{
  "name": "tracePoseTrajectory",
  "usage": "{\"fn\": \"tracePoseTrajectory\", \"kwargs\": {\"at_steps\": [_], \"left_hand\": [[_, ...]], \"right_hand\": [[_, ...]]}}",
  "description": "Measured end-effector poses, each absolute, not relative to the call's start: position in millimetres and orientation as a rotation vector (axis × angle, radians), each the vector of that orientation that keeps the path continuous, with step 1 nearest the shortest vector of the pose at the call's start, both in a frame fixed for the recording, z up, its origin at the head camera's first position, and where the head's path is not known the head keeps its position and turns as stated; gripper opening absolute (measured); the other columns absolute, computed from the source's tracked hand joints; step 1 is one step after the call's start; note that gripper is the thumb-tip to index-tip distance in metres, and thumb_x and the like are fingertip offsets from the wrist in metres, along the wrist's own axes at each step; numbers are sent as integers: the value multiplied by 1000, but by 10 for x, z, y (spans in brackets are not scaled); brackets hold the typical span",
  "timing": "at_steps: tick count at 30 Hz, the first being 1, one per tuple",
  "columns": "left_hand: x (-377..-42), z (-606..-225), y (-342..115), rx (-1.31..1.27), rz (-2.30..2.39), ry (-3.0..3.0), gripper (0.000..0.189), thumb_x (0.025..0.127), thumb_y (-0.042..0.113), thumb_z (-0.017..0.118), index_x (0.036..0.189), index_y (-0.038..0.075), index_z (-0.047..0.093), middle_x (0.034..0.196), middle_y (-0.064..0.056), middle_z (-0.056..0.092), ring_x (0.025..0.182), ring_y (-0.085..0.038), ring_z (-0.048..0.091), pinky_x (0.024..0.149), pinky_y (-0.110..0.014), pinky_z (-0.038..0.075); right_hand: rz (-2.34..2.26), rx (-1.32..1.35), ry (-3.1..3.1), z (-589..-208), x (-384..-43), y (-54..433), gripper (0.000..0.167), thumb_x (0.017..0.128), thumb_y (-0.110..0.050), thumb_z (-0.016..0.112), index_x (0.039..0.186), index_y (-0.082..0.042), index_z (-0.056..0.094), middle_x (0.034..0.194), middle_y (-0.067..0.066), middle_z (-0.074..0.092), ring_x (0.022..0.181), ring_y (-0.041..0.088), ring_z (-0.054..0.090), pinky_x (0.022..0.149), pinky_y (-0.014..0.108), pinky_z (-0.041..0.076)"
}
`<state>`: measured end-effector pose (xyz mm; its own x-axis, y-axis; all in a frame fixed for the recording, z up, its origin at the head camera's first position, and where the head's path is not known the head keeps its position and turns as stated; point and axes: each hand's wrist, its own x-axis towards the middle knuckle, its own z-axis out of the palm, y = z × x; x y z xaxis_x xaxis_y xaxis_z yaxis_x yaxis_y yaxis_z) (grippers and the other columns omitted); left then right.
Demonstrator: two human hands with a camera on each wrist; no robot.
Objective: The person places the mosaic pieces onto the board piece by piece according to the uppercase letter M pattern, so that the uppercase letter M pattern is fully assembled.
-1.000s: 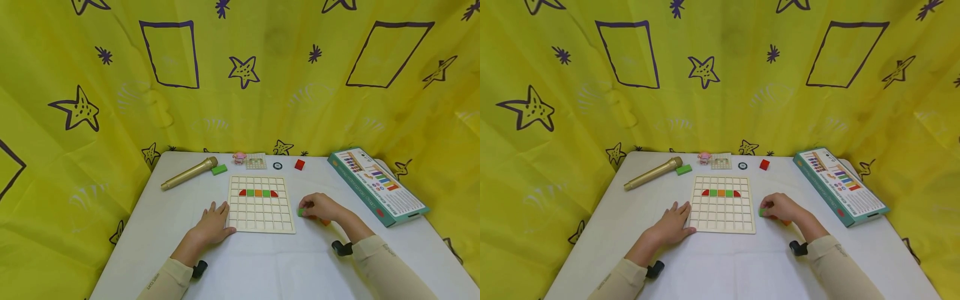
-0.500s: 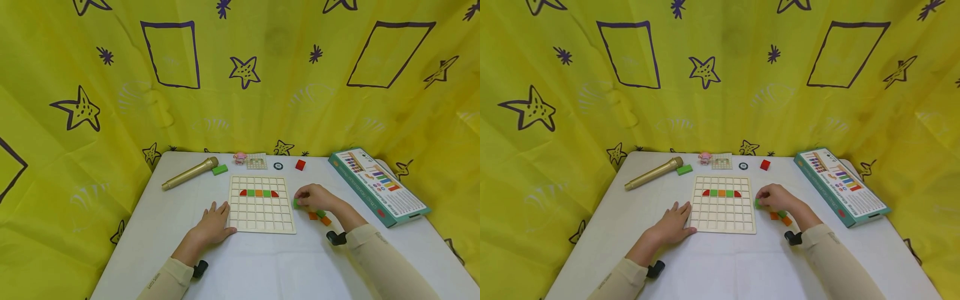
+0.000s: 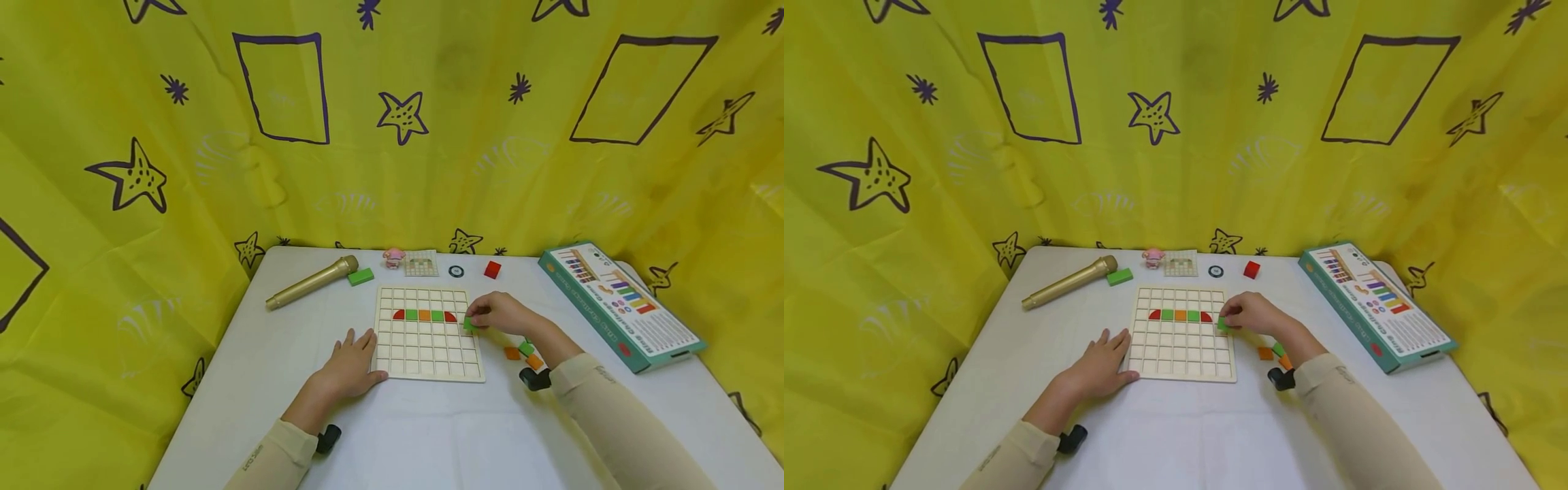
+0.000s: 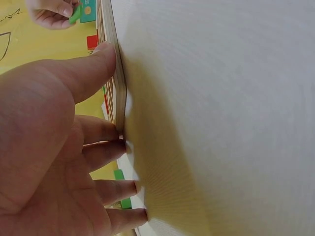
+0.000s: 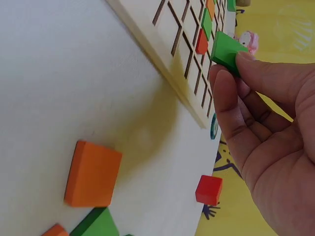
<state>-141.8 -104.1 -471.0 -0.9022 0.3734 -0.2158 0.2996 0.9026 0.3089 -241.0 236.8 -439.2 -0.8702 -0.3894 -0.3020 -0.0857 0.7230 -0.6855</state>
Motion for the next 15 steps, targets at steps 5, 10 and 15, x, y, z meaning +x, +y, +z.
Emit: {"fn": "tracePoseTrajectory", "kwargs": {"at_steps": [5,10,15], "left_hand": [[-1422,-4725,-1044,502,385,2795,84,96,49,63,155,-2,33,162,-16,29,147,-50,20,114,-63,26],[-1426,-4727,-1045,507,388,2803,84,96,50,63,155,-2,34,162,-16,30,147,-49,21,113,-64,26],[-1423,-4732,-1039,505,381,2805,84,96,51,63,155,-1,34,162,-15,30,147,-49,20,113,-63,26]], "right_hand": [[-976,-394,2501,-4367,-2438,2240,10,97,-7,67,105,-6,73,96,4,69,84,21,62,83,33,55],[-1009,-395,2488,-4376,-2485,2126,11,97,-5,67,105,-6,73,97,5,69,84,22,63,84,34,56],[-1029,-406,2490,-4393,-2532,2031,11,96,-6,67,105,-5,74,99,5,70,86,22,63,85,33,55]]}}
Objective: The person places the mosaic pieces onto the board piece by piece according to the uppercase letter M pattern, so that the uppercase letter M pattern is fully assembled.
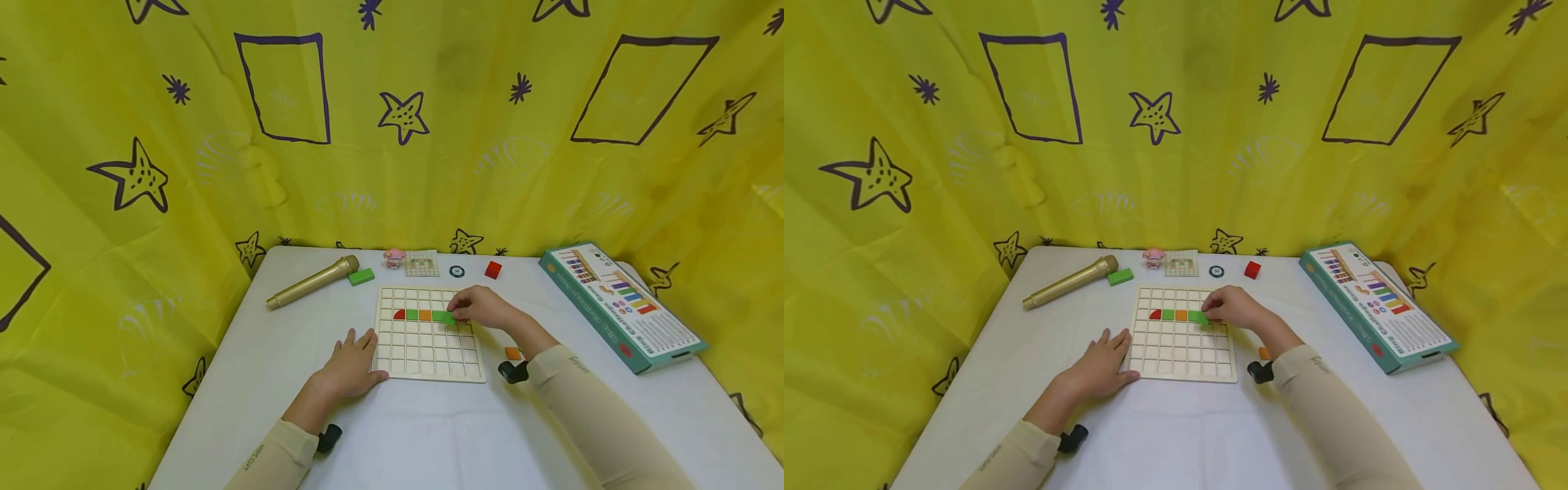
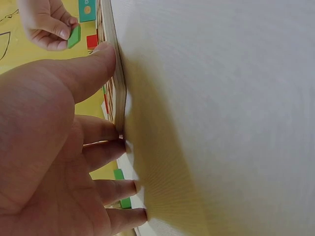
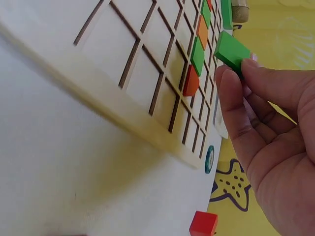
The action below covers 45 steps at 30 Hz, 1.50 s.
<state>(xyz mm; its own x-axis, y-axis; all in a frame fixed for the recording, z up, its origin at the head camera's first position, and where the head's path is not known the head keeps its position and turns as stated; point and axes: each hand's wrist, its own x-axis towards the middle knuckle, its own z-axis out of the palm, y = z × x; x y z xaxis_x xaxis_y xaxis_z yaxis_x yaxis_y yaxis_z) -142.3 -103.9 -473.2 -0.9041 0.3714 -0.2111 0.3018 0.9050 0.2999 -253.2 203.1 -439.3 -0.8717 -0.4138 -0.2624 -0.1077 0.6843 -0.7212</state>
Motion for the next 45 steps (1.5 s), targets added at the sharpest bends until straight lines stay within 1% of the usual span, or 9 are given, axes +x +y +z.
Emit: {"fn": "tracePoseTrajectory", "kwargs": {"at_steps": [4,9,16,23,31,34,40,45], "left_hand": [[-1422,-4733,-1039,498,381,2804,85,96,52,63,156,-1,33,162,-15,30,147,-49,20,114,-63,26],[-1429,-4727,-1045,503,382,2806,85,96,51,63,156,-1,32,162,-15,29,147,-49,20,114,-64,25],[-1427,-4722,-1037,504,379,2802,85,96,52,62,156,-1,32,163,-15,29,147,-49,20,114,-64,25],[-1430,-4717,-1034,496,382,2797,85,96,52,62,156,0,32,163,-14,28,147,-49,19,114,-63,25],[-1421,-4707,-1040,498,389,2794,84,96,50,63,155,-2,33,162,-15,29,147,-49,20,114,-63,25],[-1422,-4714,-1043,493,384,2793,84,97,50,62,156,-1,32,163,-15,29,147,-49,20,114,-63,25],[-1425,-4732,-1044,504,380,2800,84,97,50,62,155,-1,33,162,-15,29,147,-49,20,114,-63,25],[-1428,-4734,-1047,507,374,2802,84,96,51,63,155,-1,33,162,-15,30,147,-49,20,113,-64,26]], "right_hand": [[-1061,-418,2471,-4377,-2551,1943,11,96,-5,68,105,-2,74,99,7,71,85,22,65,85,34,57],[-1056,-455,2469,-4368,-2579,1817,9,95,-5,69,102,-2,73,94,6,70,82,22,65,81,34,58],[-1020,-480,2455,-4380,-2629,1647,9,95,-8,70,101,-3,73,91,4,69,80,20,62,74,30,54],[-1015,-541,2451,-4408,-2646,1493,6,95,-8,70,98,-4,73,90,2,69,81,18,61,76,30,55],[-989,-597,2469,-4450,-2644,1326,3,94,-10,72,95,-7,74,86,0,68,79,16,57,71,28,50],[-998,-632,2473,-4483,-2651,1277,3,93,-11,73,93,-7,74,85,-1,68,79,15,57,71,29,50],[-1003,-623,2477,-4528,-2650,1190,6,93,-12,74,91,-6,73,84,-1,68,79,15,57,72,28,49],[-1023,-624,2473,-4558,-2636,1123,5,93,-10,73,90,-6,73,83,0,69,74,13,58,67,26,51]]}}
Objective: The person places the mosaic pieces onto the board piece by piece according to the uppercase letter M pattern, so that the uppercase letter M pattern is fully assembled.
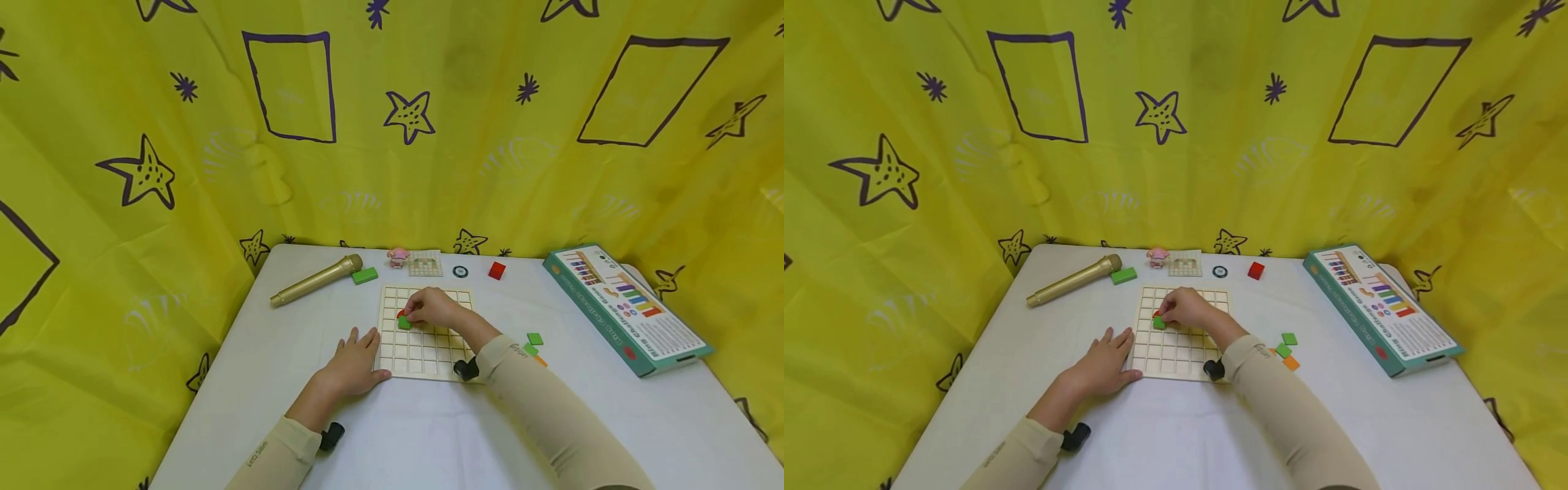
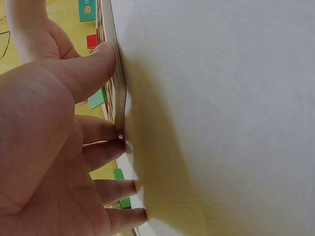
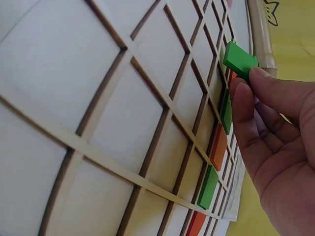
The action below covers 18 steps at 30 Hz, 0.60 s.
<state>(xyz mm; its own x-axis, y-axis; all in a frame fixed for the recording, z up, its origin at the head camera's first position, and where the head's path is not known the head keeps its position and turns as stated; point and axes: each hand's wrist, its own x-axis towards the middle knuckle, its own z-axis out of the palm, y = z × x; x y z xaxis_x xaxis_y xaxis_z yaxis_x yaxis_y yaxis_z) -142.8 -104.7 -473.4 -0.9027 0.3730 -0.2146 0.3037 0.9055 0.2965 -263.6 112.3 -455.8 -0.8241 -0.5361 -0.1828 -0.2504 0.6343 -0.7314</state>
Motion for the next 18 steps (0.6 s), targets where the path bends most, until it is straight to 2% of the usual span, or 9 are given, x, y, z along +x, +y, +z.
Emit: {"fn": "tracePoseTrajectory", "kwargs": {"at_steps": [7,14,18], "left_hand": [[-1439,-4747,-1047,506,368,2804,85,96,52,62,156,-1,32,162,-15,30,147,-49,20,113,-64,26],[-1446,-4772,-1039,496,363,2804,86,96,54,62,156,0,33,163,-14,29,147,-48,20,114,-63,26],[-1444,-4765,-1046,503,367,2805,85,96,53,62,156,0,33,162,-14,30,147,-49,20,114,-63,26]], "right_hand": [[-995,-616,2482,-4583,-2600,1065,6,94,-9,71,90,-7,73,85,-1,68,71,13,57,64,26,49],[-886,-676,2559,-4635,-2604,1042,4,93,-12,74,89,-10,74,86,-5,68,80,13,56,74,29,49],[-858,-677,2571,-4638,-2593,1027,5,93,-12,73,90,-9,74,84,-5,67,80,13,57,75,29,49]]}}
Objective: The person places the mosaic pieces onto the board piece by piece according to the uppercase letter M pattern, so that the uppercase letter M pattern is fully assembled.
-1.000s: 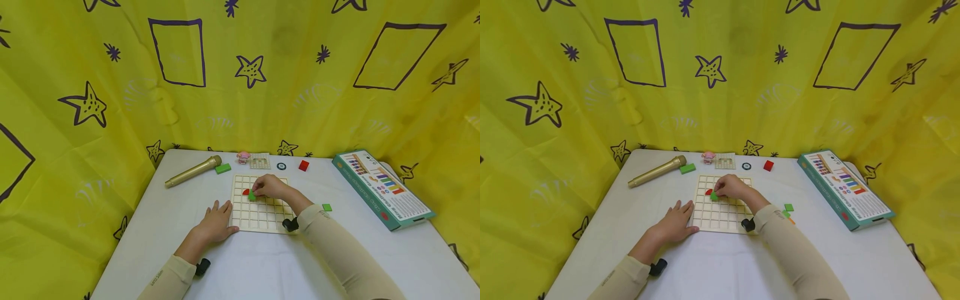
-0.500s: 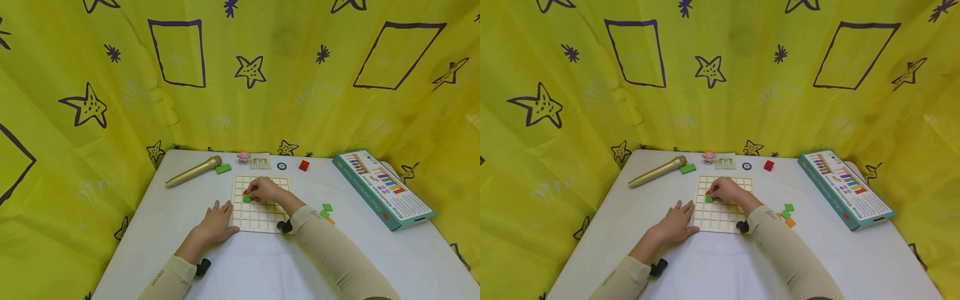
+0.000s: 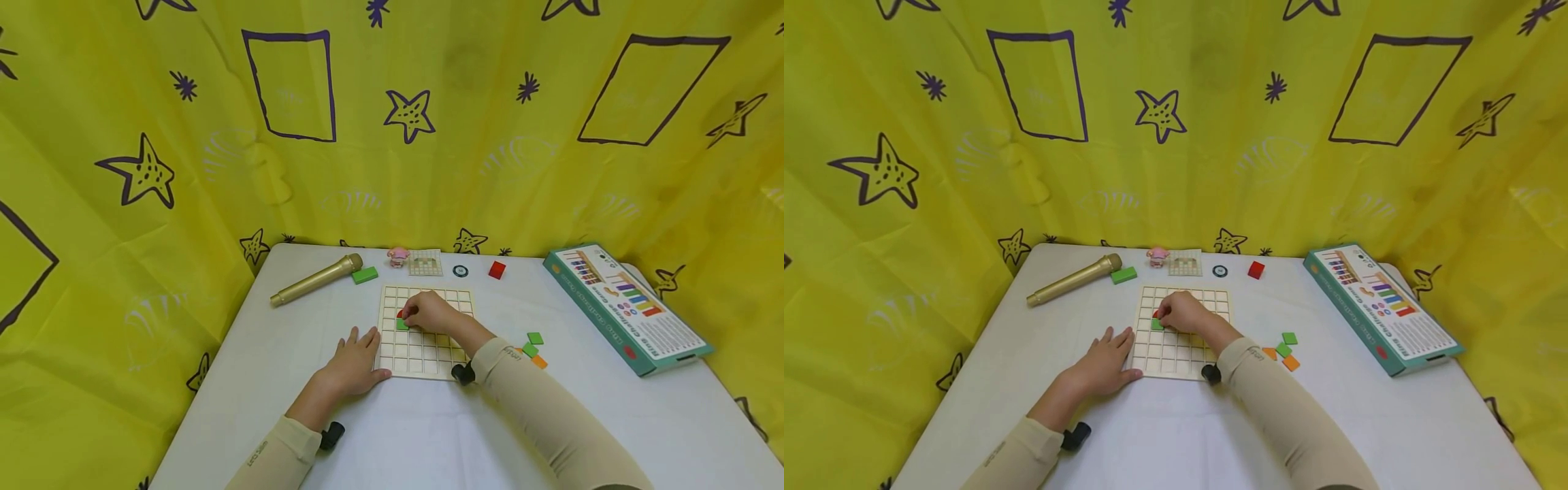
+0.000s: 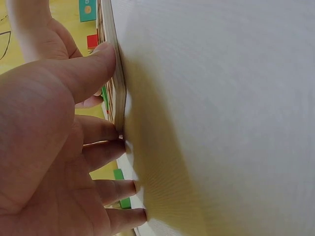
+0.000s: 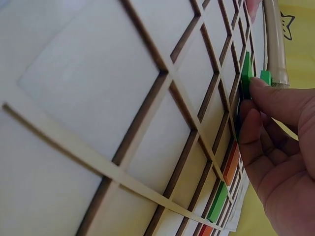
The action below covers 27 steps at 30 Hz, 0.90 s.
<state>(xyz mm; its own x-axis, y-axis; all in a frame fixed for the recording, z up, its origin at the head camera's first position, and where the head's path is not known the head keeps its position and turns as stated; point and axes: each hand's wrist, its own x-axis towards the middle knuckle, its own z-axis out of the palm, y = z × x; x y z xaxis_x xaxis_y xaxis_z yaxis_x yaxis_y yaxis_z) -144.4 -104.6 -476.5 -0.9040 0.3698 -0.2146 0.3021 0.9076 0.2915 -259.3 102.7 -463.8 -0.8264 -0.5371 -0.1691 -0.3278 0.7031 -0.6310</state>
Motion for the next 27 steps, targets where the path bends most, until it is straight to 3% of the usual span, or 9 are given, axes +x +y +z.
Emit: {"fn": "tracePoseTrajectory", "kwargs": {"at_steps": [13,27], "left_hand": [[-1441,-4750,-1042,513,363,2804,84,97,51,62,155,-1,33,162,-15,30,147,-49,21,113,-64,26],[-1429,-4719,-1034,494,356,2799,84,96,51,62,155,-1,33,162,-15,30,147,-49,20,114,-63,26]], "right_hand": [[-823,-666,2621,-4651,-2545,1022,10,94,-14,73,85,-15,71,88,-5,67,82,14,56,78,31,48],[-880,-652,2625,-4583,-2509,1234,4,95,-12,71,92,-12,73,87,-5,67,85,16,56,83,35,49]]}}
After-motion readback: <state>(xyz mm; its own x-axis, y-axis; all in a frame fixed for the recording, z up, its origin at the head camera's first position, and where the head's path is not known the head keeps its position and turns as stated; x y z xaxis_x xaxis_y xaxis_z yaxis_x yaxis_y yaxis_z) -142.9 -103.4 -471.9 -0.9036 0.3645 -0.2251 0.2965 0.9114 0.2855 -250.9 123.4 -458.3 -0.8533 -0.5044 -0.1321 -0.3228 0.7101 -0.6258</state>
